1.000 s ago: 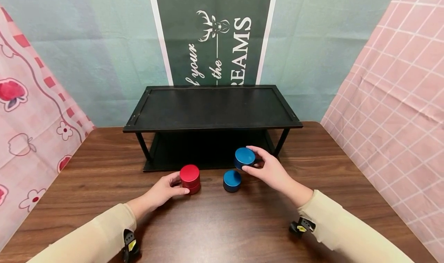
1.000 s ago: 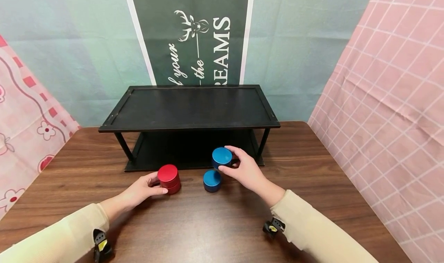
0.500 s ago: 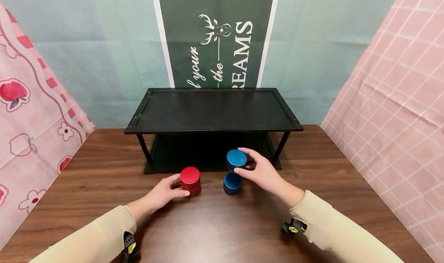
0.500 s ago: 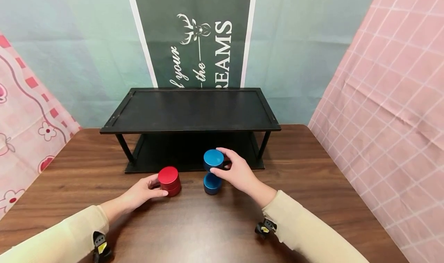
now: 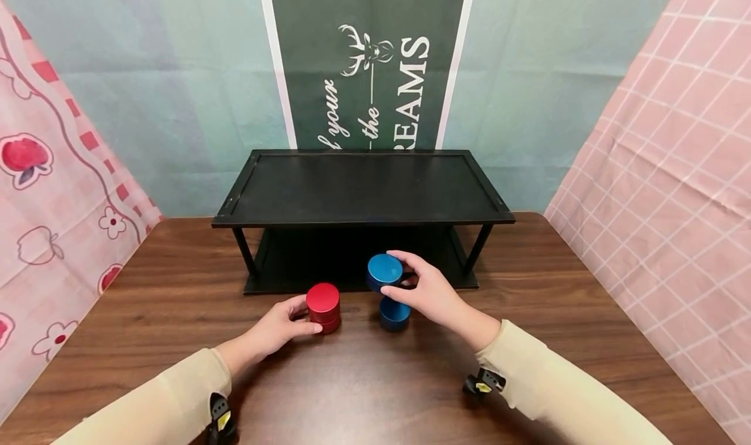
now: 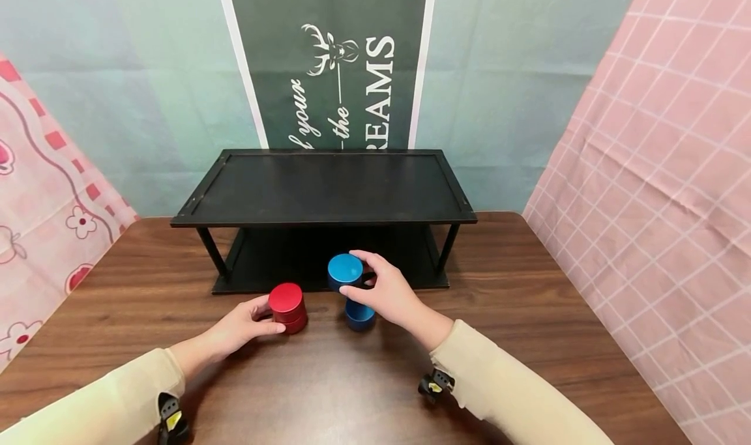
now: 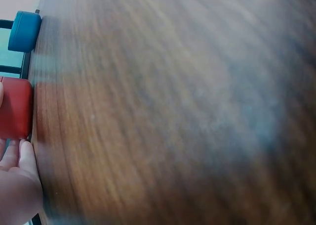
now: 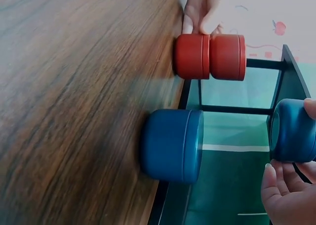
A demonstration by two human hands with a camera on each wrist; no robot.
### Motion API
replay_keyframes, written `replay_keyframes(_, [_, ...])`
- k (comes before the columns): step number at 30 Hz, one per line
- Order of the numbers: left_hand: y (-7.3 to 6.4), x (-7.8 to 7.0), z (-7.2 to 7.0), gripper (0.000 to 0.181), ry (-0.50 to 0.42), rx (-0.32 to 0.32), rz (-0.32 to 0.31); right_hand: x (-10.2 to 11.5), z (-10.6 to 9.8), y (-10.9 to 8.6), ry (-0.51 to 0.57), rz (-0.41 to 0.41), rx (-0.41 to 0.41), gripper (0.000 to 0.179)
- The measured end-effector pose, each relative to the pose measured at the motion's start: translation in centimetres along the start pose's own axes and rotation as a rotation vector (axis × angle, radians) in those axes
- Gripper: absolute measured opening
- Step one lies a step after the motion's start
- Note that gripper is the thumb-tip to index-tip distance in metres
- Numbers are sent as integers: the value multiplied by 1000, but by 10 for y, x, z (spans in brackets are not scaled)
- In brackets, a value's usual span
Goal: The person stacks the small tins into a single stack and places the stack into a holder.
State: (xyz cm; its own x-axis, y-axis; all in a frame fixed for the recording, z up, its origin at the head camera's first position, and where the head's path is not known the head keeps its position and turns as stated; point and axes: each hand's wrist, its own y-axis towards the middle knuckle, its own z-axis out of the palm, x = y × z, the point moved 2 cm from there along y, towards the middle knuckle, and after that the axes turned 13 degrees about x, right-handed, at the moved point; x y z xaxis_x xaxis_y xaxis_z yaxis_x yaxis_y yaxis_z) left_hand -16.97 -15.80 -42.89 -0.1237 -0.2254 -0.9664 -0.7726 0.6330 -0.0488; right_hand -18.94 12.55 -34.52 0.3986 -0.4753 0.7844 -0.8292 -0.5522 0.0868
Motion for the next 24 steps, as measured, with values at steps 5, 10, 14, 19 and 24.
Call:
replay_keyframes(5, [1, 0, 0, 56, -3, -1, 0, 4, 3, 3, -3, -10, 11, 59])
replay_keyframes(10, [2, -1, 1, 56, -7, 0, 3, 5, 7, 7, -7, 0, 19, 59])
replay_keyframes(14, [1, -2, 1, 56, -2, 0, -2, 6, 12, 12, -29, -23, 28, 57])
replay_keyframes(19, [0, -3, 1, 56, 12, -2, -10, 8, 19, 19, -33, -42, 40, 57])
replay_keyframes(24, [-1, -4, 0, 56, 21, 2, -11, 12, 26, 24, -20, -63, 52, 57])
